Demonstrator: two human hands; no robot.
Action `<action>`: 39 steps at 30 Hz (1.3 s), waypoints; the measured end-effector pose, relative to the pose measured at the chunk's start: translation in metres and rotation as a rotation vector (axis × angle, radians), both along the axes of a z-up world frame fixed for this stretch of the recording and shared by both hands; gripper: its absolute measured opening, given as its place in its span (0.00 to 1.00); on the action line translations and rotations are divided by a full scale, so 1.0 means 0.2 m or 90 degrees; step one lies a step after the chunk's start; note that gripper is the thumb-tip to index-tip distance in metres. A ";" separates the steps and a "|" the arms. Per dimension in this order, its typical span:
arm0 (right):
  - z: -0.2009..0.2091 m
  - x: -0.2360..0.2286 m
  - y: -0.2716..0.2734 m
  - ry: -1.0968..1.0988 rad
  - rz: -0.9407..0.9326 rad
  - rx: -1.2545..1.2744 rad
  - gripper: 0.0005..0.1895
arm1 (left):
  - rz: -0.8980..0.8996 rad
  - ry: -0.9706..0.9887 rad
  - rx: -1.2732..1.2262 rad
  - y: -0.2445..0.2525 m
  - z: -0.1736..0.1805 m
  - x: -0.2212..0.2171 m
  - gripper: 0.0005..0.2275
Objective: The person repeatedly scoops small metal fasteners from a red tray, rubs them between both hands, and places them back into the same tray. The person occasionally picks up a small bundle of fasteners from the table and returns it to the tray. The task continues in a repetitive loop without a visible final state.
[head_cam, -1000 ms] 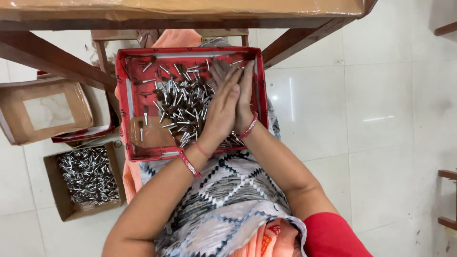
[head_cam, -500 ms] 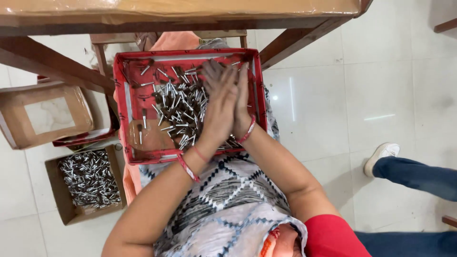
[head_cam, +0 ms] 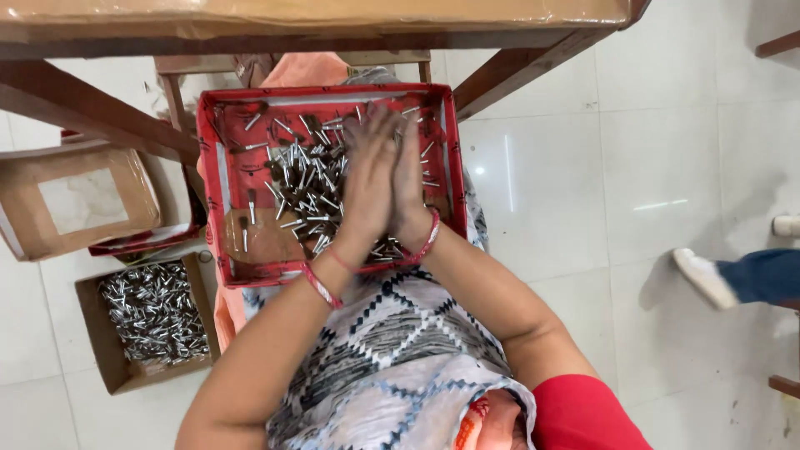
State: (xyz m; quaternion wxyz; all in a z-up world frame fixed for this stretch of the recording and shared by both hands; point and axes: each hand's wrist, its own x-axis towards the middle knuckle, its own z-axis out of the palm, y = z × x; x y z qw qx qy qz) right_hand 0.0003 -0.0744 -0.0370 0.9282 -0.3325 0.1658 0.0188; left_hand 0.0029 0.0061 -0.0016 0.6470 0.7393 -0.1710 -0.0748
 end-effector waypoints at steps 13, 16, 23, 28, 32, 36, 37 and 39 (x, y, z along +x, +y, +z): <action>0.29 -0.05 0.13 0.289 -0.112 -0.127 0.44 | 0.010 -0.027 0.111 0.02 -0.10 0.07 0.22; 0.05 0.01 0.03 0.098 -0.049 -0.091 0.49 | 0.030 -0.066 0.090 0.02 -0.05 0.06 0.22; 0.00 -0.01 0.02 0.061 -0.016 -0.054 0.51 | 0.041 0.014 0.050 0.01 -0.04 0.03 0.23; 0.14 -0.03 0.09 0.033 -0.047 -0.011 0.52 | -0.015 0.031 -0.023 0.01 -0.06 0.06 0.24; -0.04 0.00 -0.04 -0.020 -0.008 -0.085 0.51 | 0.031 -0.029 0.027 -0.01 0.01 -0.02 0.24; 0.31 -0.09 0.15 0.175 -0.041 -0.115 0.49 | 0.067 -0.003 0.133 0.04 -0.08 0.11 0.25; 0.24 -0.08 0.11 0.175 -0.039 -0.116 0.49 | 0.068 -0.003 0.131 0.02 -0.06 0.06 0.25; 0.10 -0.04 0.04 -0.040 0.021 0.266 0.50 | 0.018 -0.058 0.042 0.00 -0.03 -0.04 0.26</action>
